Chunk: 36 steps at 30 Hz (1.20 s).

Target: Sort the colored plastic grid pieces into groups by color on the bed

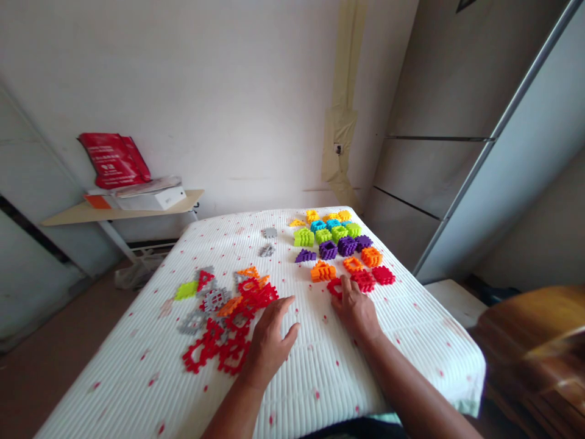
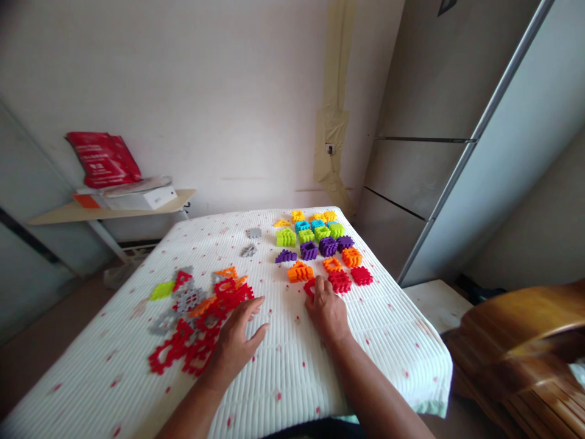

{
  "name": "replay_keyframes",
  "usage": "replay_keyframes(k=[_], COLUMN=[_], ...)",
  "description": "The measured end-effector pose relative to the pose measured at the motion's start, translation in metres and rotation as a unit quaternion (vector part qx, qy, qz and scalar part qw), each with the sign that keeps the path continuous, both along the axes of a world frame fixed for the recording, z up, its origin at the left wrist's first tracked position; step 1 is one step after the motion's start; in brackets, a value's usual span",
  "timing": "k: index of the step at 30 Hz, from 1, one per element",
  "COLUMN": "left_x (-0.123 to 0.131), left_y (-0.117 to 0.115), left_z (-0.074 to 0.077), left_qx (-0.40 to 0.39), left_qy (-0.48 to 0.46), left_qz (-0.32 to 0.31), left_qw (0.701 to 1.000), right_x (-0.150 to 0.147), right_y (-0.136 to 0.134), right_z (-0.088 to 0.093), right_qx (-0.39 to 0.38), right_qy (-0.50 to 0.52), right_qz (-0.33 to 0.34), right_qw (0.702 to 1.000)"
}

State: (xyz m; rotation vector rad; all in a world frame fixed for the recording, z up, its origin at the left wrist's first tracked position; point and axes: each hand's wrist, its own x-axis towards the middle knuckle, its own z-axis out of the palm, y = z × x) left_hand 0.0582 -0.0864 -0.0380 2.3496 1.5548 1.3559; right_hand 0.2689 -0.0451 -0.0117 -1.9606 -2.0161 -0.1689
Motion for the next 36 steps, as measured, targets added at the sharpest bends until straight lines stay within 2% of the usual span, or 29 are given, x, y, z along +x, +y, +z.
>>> replay_keyframes(k=[13,18,20,23,25,27,32,36], left_x=[0.002,0.002,-0.003,-0.016,-0.028,-0.041,-0.057,-0.053], left_y=[-0.001,-0.002,-0.001,0.000,0.002,0.006,0.028,0.046], left_z=[0.002,0.004,0.005,0.013,0.021,0.033,0.057,0.060], left_qx=[-0.018,0.004,0.013,0.020,0.011,-0.022,-0.165,-0.253], left_qy=[-0.004,0.005,0.013,0.021,0.027,0.045,0.143,0.189], left_qz=[-0.006,0.004,0.035,0.135,0.203,0.244,0.288,0.304], left_qw=[1.000,1.000,0.999,0.990,0.979,0.968,0.933,0.899], right_x=[-0.002,-0.002,-0.002,0.000,0.002,0.003,0.003,0.004], right_y=[0.004,0.008,0.008,0.003,-0.001,-0.005,-0.008,-0.006], right_z=[-0.002,-0.005,-0.005,-0.005,-0.007,-0.009,-0.015,-0.018], right_qx=[-0.033,-0.041,-0.037,-0.013,0.015,0.054,0.161,0.189], right_qy=[-0.007,-0.007,0.003,0.018,0.025,0.029,0.040,0.059], right_qz=[-0.016,-0.012,-0.006,-0.002,0.010,0.038,0.123,0.173], right_qw=[0.999,0.999,0.999,1.000,1.000,0.997,0.978,0.965])
